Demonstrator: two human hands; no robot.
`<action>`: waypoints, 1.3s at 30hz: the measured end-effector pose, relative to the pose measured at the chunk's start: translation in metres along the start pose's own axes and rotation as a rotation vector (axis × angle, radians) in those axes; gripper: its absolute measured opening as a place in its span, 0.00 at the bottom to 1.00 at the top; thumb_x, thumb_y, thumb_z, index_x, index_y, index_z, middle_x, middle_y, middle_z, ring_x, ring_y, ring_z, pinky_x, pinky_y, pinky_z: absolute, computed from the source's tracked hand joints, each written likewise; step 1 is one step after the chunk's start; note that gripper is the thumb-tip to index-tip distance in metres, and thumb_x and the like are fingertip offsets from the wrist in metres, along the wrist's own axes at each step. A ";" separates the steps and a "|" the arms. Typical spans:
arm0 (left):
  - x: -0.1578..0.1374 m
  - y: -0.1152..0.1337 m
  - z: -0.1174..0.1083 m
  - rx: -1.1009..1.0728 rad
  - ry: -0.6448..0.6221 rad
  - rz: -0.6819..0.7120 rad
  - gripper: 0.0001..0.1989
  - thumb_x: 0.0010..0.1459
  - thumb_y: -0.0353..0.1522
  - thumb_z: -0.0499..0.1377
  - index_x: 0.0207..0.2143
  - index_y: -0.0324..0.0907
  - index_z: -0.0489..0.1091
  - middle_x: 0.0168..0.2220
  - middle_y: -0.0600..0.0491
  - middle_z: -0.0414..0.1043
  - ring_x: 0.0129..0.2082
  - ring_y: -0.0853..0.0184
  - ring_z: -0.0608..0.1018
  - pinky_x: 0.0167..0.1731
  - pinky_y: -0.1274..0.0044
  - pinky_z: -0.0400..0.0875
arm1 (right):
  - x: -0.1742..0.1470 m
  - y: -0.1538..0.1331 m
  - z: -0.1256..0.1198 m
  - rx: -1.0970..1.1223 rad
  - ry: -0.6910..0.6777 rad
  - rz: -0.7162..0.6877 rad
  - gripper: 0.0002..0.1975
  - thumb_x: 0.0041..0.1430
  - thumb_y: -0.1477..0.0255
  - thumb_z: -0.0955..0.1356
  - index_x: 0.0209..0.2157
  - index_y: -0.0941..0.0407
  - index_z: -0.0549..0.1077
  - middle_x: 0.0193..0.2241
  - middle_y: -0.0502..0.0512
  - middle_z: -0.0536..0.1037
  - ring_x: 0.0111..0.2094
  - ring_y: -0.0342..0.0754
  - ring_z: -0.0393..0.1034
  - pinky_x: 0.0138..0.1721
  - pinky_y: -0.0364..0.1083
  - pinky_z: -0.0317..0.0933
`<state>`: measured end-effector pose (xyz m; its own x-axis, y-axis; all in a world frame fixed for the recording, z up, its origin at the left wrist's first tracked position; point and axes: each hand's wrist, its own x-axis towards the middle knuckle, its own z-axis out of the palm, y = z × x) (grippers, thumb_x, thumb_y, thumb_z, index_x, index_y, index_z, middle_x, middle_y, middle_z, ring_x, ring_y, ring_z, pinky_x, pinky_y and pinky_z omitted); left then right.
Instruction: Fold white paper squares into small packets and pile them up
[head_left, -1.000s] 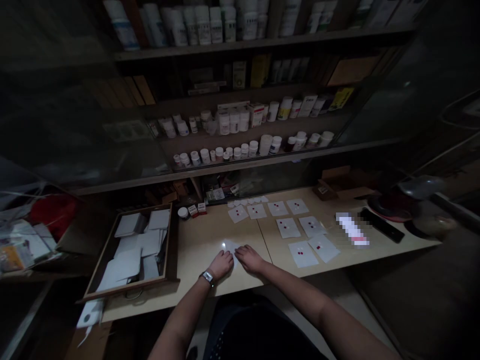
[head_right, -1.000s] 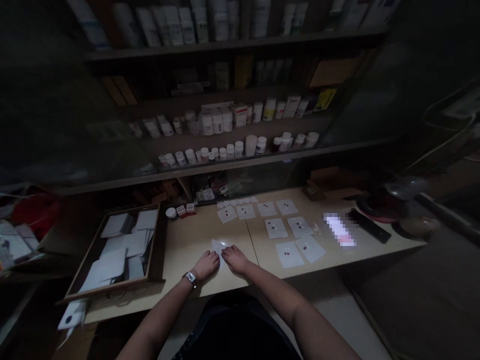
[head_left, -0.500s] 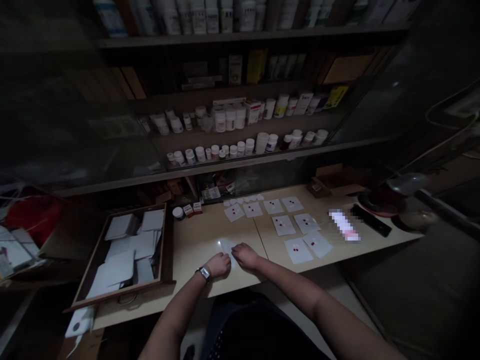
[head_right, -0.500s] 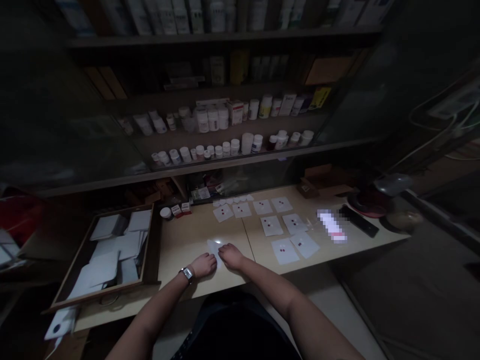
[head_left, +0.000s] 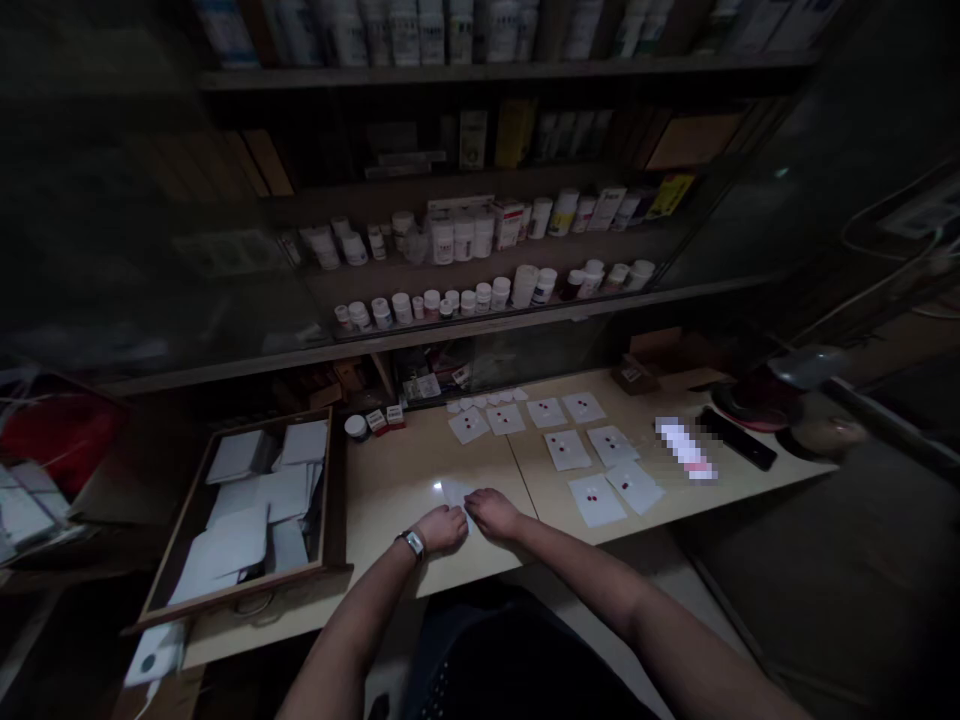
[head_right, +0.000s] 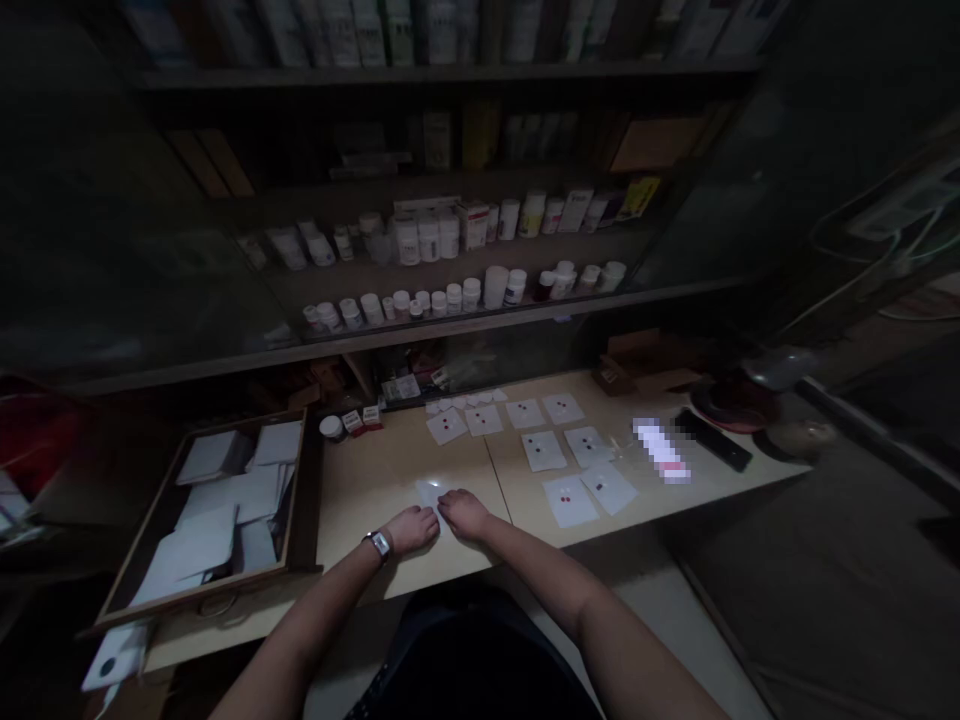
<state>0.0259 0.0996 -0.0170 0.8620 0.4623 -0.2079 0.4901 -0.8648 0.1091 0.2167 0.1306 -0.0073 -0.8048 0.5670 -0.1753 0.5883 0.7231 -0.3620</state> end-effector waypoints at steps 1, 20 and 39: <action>0.000 0.001 0.000 -0.008 0.000 -0.032 0.07 0.62 0.27 0.51 0.38 0.37 0.68 0.38 0.44 0.71 0.40 0.60 0.71 0.33 0.73 0.66 | 0.000 0.001 0.001 0.001 0.004 -0.004 0.12 0.57 0.75 0.62 0.42 0.61 0.72 0.42 0.63 0.74 0.42 0.53 0.65 0.44 0.49 0.56; -0.008 0.033 0.014 -0.430 0.412 -0.606 0.13 0.61 0.28 0.50 0.47 0.43 0.68 0.44 0.48 0.72 0.46 0.62 0.71 0.44 0.72 0.68 | 0.002 0.004 0.015 0.102 0.185 0.070 0.10 0.61 0.73 0.63 0.36 0.56 0.77 0.43 0.57 0.76 0.43 0.51 0.66 0.45 0.48 0.57; 0.027 0.028 0.028 -1.273 0.977 -1.241 0.16 0.53 0.30 0.56 0.45 0.36 0.65 0.23 0.58 0.67 0.22 0.70 0.73 0.26 0.79 0.67 | 0.027 0.000 0.011 0.319 0.269 0.333 0.06 0.58 0.75 0.64 0.32 0.58 0.74 0.34 0.56 0.73 0.39 0.48 0.65 0.40 0.43 0.56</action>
<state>0.0593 0.0821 -0.0467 -0.3898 0.8858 -0.2519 0.1729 0.3390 0.9247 0.1944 0.1417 -0.0218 -0.5051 0.8569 -0.1026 0.7217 0.3542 -0.5947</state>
